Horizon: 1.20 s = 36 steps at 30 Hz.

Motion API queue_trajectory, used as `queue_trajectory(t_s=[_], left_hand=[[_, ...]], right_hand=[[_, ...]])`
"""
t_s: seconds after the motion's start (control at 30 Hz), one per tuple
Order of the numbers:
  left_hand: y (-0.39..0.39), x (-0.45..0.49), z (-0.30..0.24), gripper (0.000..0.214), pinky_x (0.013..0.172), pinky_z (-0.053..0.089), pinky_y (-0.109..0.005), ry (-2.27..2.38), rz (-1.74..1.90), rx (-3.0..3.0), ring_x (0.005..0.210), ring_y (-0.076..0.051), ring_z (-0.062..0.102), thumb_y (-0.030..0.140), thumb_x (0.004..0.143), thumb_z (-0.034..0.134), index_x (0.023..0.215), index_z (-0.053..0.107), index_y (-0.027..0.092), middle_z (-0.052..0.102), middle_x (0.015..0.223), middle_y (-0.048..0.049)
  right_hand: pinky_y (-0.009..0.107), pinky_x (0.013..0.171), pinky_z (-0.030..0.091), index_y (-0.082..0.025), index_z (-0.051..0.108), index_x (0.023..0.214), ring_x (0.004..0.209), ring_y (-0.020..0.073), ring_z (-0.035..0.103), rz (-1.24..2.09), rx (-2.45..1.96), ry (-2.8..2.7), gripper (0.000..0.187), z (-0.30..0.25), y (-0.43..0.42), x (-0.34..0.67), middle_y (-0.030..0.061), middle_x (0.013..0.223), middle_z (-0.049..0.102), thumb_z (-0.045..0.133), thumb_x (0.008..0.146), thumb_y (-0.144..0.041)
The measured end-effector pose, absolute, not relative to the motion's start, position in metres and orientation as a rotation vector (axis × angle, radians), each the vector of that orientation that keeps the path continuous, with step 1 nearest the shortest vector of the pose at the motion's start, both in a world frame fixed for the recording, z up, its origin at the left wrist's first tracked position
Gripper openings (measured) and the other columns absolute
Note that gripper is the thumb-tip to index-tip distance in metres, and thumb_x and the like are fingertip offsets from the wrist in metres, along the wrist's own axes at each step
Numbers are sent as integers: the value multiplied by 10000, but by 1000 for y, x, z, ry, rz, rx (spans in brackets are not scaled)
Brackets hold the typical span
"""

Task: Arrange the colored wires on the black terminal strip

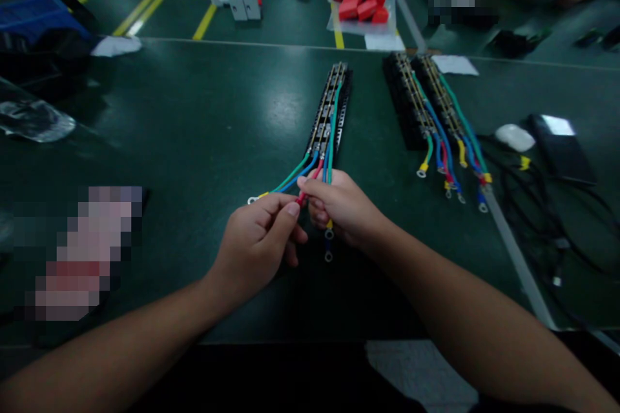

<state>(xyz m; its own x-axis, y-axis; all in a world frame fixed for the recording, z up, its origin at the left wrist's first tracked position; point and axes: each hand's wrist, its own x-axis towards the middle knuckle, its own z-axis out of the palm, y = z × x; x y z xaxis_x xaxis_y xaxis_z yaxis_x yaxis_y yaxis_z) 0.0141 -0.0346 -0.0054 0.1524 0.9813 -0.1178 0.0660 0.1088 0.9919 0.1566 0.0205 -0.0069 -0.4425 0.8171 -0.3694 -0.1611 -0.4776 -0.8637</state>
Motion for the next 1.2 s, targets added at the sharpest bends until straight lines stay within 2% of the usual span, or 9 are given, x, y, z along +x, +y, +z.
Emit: queue_trajectory(t_s=[0.2,0.37,0.47,0.73,1.2], left_hand=[[-35,13,-3,158,419,404,-166,1242,1005,1281,424,-78,588,301,886,577,905,661,169,685,676,-3],[-33,12,-1,107,469,383,-178,1230,1074,1202,469,-91,564,277,782,705,808,667,181,668,613,7],[-31,11,-2,112,491,361,-185,1263,1067,1233,497,-98,542,275,743,740,743,671,187,646,593,7],[-26,4,-6,146,530,329,-198,1372,907,1660,513,-91,520,308,843,633,757,647,191,622,598,16],[-26,3,-10,156,533,302,-237,1396,861,1871,507,-103,498,285,898,559,806,617,173,610,604,4]], right_hand=[[166,346,287,-185,447,629,341,44,302,1914,-1122,-1048,282,-8,20,155,-87,433,366,604,851,-257],[163,342,279,-185,434,588,336,44,318,1890,-1182,-1121,323,-7,19,154,-71,407,382,592,857,-269],[164,332,262,-183,469,624,329,47,319,1823,-1227,-1176,285,-5,18,154,-71,402,390,593,859,-287],[176,344,278,-181,475,615,333,51,336,1739,-1295,-1248,288,-7,17,154,-65,400,398,594,855,-287],[187,353,296,-185,475,650,331,54,338,1735,-1308,-1301,262,-7,17,155,-70,406,405,568,873,-285]])
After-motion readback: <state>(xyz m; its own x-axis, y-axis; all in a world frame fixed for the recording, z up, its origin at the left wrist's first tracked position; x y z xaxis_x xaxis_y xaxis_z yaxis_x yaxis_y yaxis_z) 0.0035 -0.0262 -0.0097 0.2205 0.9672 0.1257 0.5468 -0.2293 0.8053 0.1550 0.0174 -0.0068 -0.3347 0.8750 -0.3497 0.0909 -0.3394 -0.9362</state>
